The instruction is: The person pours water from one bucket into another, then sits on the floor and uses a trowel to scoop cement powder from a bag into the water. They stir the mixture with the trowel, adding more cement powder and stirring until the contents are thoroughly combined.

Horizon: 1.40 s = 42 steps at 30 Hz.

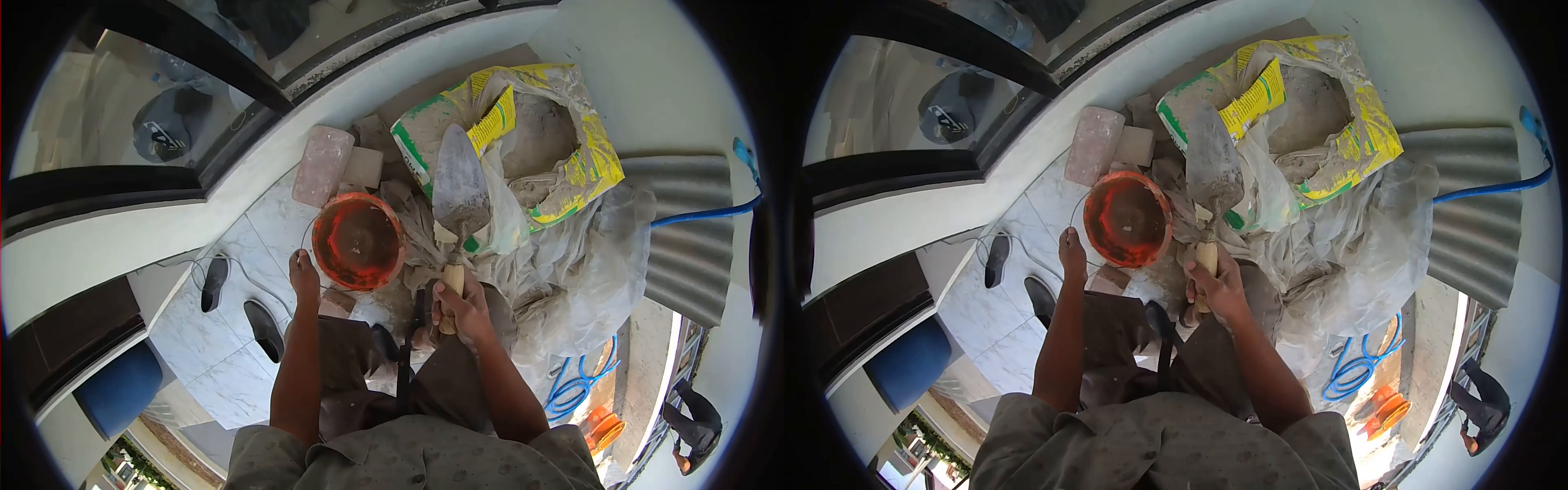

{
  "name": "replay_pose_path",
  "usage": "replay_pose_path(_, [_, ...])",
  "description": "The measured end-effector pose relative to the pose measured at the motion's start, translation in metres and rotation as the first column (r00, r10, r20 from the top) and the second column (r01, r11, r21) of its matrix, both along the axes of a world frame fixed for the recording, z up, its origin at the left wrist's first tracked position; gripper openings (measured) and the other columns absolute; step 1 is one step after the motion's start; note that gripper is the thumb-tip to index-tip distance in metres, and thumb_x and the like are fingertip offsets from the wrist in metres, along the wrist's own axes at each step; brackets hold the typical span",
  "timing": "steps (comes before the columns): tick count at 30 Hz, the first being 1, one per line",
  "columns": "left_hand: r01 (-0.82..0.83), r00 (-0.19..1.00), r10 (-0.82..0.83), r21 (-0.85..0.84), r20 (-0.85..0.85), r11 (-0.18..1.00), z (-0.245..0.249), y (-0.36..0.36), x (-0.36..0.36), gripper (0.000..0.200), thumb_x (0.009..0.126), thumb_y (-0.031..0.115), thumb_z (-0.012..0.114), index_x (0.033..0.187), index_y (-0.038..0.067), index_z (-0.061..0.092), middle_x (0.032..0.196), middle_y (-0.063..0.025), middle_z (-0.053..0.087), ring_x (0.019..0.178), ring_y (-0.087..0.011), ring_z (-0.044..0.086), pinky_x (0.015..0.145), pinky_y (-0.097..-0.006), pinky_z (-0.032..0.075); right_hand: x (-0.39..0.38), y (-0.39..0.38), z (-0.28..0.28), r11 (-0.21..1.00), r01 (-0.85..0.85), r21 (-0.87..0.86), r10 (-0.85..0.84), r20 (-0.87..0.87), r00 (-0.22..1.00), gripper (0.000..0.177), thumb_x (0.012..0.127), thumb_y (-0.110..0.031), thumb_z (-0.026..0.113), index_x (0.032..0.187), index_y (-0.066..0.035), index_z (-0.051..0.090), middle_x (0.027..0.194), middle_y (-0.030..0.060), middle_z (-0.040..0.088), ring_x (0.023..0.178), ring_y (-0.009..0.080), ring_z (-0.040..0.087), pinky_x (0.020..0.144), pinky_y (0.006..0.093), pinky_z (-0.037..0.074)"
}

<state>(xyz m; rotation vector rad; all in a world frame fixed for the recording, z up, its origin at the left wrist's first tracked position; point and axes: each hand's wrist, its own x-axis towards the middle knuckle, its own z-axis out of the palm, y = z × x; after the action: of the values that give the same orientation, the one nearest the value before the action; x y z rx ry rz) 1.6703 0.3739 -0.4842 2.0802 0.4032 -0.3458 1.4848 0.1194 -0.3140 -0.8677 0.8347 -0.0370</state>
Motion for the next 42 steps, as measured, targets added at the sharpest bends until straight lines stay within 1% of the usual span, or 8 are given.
replay_pose_path(7, [-0.009, 0.871, -0.121, -0.26, -0.477, 0.966, -0.038, 0.021, 0.028, 0.043, 0.086, 0.032, 0.069, 0.115, 0.002, 0.06, 0.096, -0.0055, 0.062, 0.086, -0.0152, 0.06, 0.078, -0.0341, 0.05, 0.037, -0.025, -0.032, 0.999, 0.039, -0.016, -0.034, 0.243, 0.97, 0.039, 0.09, -0.017, 0.061, 0.121, 0.0, 0.043, 0.073, 0.0062, 0.052, 0.048, 0.0151, 0.052, 0.045, 0.0277, 0.043])
replay_pose_path(16, [0.096, 0.993, -0.104, -0.131, -0.055, 0.987, -0.075, 0.026, 0.023, 0.023, 0.089, 0.02, 0.066, 0.092, -0.002, 0.066, 0.076, 0.0023, 0.057, 0.066, -0.0073, 0.049, 0.059, -0.0243, 0.041, 0.05, -0.022, -0.052, 0.985, 0.093, -0.144, -0.05, 0.28, 0.959, 0.036, 0.093, -0.019, 0.057, 0.123, -0.005, 0.042, 0.074, 0.0073, 0.051, 0.047, 0.0157, 0.05, 0.042, 0.0284, 0.043])
replay_pose_path(25, [0.099, 0.976, -0.154, -0.317, -0.154, 0.943, -0.088, 0.043, 0.038, 0.027, 0.093, 0.026, 0.061, 0.104, 0.001, 0.065, 0.075, 0.0032, 0.058, 0.059, -0.0068, 0.052, 0.05, -0.0233, 0.043, 0.022, -0.04, -0.026, 0.957, 0.235, -0.17, -0.162, 0.359, 0.919, 0.032, 0.093, -0.019, 0.057, 0.119, -0.004, 0.045, 0.078, 0.0069, 0.054, 0.049, 0.0145, 0.053, 0.04, 0.0281, 0.044])
replay_pose_path(28, [0.13, 0.985, -0.158, -0.315, -0.066, 0.94, -0.092, 0.04, 0.032, 0.027, 0.092, 0.023, 0.061, 0.1, -0.003, 0.065, 0.073, 0.0049, 0.05, 0.066, -0.0067, 0.042, 0.06, -0.0246, 0.037, 0.002, -0.075, -0.01, 0.828, 0.357, -0.432, -0.264, 0.263, 0.928, 0.035, 0.093, -0.02, 0.058, 0.122, -0.004, 0.047, 0.075, 0.005, 0.053, 0.049, 0.0137, 0.054, 0.04, 0.0282, 0.044])
replay_pose_path(32, [0.196, 0.98, -0.2, -0.247, 0.009, 0.949, -0.087, 0.039, 0.029, 0.027, 0.092, 0.023, 0.061, 0.098, -0.003, 0.065, 0.073, 0.0044, 0.05, 0.065, -0.0073, 0.042, 0.061, -0.025, 0.037, -0.027, -0.148, 0.0, 0.45, -0.031, -0.892, -0.261, -0.165, 0.951, 0.046, 0.089, -0.026, 0.063, 0.125, 0.001, 0.053, 0.074, 0.0073, 0.058, 0.045, 0.013, 0.054, 0.04, 0.0287, 0.043])
replay_pose_path(38, [0.175, 0.983, -0.181, -0.282, 0.003, 0.943, -0.099, 0.043, 0.034, 0.027, 0.091, 0.021, 0.062, 0.101, -0.004, 0.065, 0.076, 0.0026, 0.054, 0.068, -0.0079, 0.045, 0.063, -0.0251, 0.039, -0.017, -0.231, -0.054, 0.37, -0.45, -0.813, -0.316, -0.566, 0.762, 0.033, 0.09, -0.026, 0.056, 0.106, 0.002, 0.06, 0.08, 0.017, 0.065, 0.057, 0.0255, 0.065, 0.05, 0.0385, 0.051])
replay_pose_path(39, [0.168, 0.985, -0.174, -0.28, 0.001, 0.945, -0.093, 0.041, 0.033, 0.027, 0.091, 0.021, 0.062, 0.102, -0.004, 0.064, 0.077, 0.0022, 0.055, 0.069, -0.008, 0.046, 0.064, -0.025, 0.04, -0.022, -0.264, -0.106, -0.079, -0.575, -0.814, -0.459, -0.483, 0.746, 0.033, 0.088, -0.023, 0.052, 0.109, 0.001, 0.06, 0.09, 0.0224, 0.066, 0.078, 0.0365, 0.068, 0.067, 0.0469, 0.053])
replay_pose_path(42, [0.179, 0.983, -0.184, -0.266, 0.006, 0.947, -0.09, 0.039, 0.033, 0.028, 0.092, 0.021, 0.061, 0.106, -0.003, 0.063, 0.08, 0.0025, 0.055, 0.071, -0.0073, 0.047, 0.065, -0.024, 0.04, 0.003, -0.243, -0.078, -0.122, -0.698, -0.706, -0.479, -0.574, 0.664, 0.032, 0.085, -0.021, 0.051, 0.11, -0.004, 0.061, 0.098, 0.0227, 0.066, 0.094, 0.0402, 0.064, 0.078, 0.0505, 0.051])
